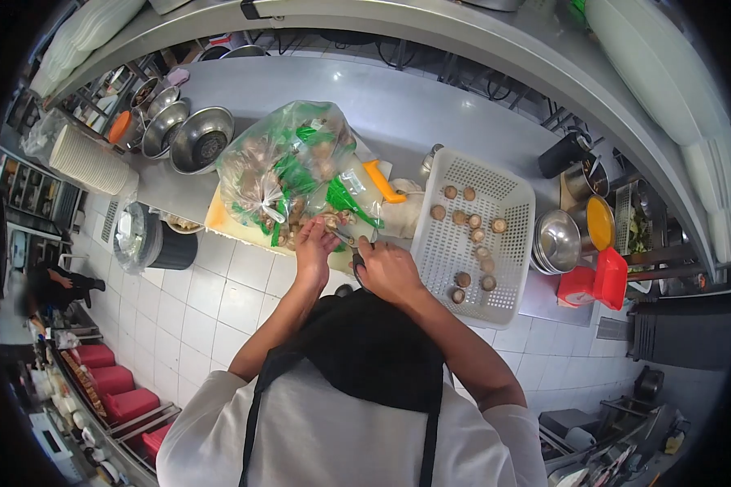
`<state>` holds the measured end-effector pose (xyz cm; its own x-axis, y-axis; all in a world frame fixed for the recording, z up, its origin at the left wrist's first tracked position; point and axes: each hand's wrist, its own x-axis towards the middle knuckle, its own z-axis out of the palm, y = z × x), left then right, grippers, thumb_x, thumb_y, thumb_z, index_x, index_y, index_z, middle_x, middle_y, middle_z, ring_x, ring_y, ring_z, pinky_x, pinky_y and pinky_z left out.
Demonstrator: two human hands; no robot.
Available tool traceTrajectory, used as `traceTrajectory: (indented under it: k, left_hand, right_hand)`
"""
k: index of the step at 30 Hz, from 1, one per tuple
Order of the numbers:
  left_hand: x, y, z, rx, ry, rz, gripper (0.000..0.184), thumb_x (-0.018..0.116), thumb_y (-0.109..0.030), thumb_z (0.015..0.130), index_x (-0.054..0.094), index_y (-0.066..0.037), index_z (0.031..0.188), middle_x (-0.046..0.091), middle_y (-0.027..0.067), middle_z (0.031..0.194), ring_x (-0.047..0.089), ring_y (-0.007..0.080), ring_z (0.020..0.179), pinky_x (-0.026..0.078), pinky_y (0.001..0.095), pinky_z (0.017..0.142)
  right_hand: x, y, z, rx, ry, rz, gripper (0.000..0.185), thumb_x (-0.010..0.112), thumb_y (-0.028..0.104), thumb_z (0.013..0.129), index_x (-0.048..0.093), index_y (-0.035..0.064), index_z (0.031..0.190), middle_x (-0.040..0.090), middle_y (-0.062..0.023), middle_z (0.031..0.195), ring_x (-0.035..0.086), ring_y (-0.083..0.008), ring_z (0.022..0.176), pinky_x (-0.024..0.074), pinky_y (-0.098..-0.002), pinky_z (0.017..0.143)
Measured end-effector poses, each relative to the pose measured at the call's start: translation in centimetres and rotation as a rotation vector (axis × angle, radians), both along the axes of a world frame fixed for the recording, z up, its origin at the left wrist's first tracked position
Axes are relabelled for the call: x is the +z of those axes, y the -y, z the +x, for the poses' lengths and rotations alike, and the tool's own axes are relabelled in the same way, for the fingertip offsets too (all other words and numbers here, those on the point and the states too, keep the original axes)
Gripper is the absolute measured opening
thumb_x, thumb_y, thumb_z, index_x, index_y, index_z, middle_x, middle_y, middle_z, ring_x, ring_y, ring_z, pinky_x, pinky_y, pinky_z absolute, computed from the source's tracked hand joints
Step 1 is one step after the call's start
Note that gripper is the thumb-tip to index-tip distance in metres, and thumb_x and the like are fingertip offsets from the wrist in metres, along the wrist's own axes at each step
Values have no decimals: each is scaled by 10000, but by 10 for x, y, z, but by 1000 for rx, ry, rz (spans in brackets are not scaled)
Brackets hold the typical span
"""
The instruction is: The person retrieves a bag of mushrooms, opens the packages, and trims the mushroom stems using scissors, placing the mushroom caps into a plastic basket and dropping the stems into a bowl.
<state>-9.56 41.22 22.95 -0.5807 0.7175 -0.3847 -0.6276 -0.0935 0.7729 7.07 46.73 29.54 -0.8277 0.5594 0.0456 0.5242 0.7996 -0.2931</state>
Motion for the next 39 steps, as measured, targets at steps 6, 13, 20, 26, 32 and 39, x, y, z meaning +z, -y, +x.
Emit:
traceTrajectory:
  k: [6, 13, 20, 26, 32, 39]
  left_hand:
    - [0, 2, -1, -28, -8, -13, 230, 553, -245, 1056, 637, -48, 1141, 733, 94, 1059, 711, 173, 947, 550, 289, 792]
    - [-7, 3, -5, -7, -24, 17, 248, 520, -220, 1069, 608, -64, 1241, 723, 91, 1088, 716, 181, 970, 549, 286, 803]
    - [-17, 3, -12, -48, -39, -8, 236, 538, -186, 1058, 595, -51, 1244, 714, 114, 1092, 724, 204, 962, 570, 295, 812]
    - [-16, 3, -9, -61, 3, 17, 227, 591, -169, 1034, 591, -24, 1209, 711, 143, 1064, 730, 242, 951, 598, 338, 824]
    - [-22, 3, -9, 21, 68, 58, 223, 546, -171, 1056, 581, 3, 1191, 675, 162, 1104, 710, 292, 1010, 603, 367, 893]
    - [-28, 7, -15, 112, 46, 38, 211, 474, -151, 1079, 556, 4, 1196, 644, 157, 1101, 696, 289, 1031, 592, 378, 947]
  right_hand:
    - [-13, -5, -3, 49, 71, -8, 469, 696, 301, 902, 585, -10, 1235, 696, -183, 826, 705, -356, 730, 560, -453, 645]
    - [-21, -4, -9, 31, -120, -249, 411, 707, 310, 896, 613, 11, 1161, 682, -228, 731, 699, -397, 712, 540, -506, 637]
    - [6, -3, -6, 41, 36, -103, 407, 727, 239, 842, 615, 14, 1163, 708, -188, 834, 708, -377, 761, 556, -476, 668]
    - [-10, -3, -5, 16, -49, -190, 372, 734, 263, 854, 642, 14, 1115, 699, -180, 790, 704, -367, 736, 545, -468, 658]
    - [-50, 0, -12, -144, -420, -1098, 363, 737, 345, 927, 679, -2, 1016, 596, -34, 633, 599, -159, 537, 469, -332, 512]
    - [-41, -7, -13, -404, -533, -1705, 458, 706, 457, 949, 671, 16, 1071, 553, 20, 639, 527, -82, 485, 414, -233, 450]
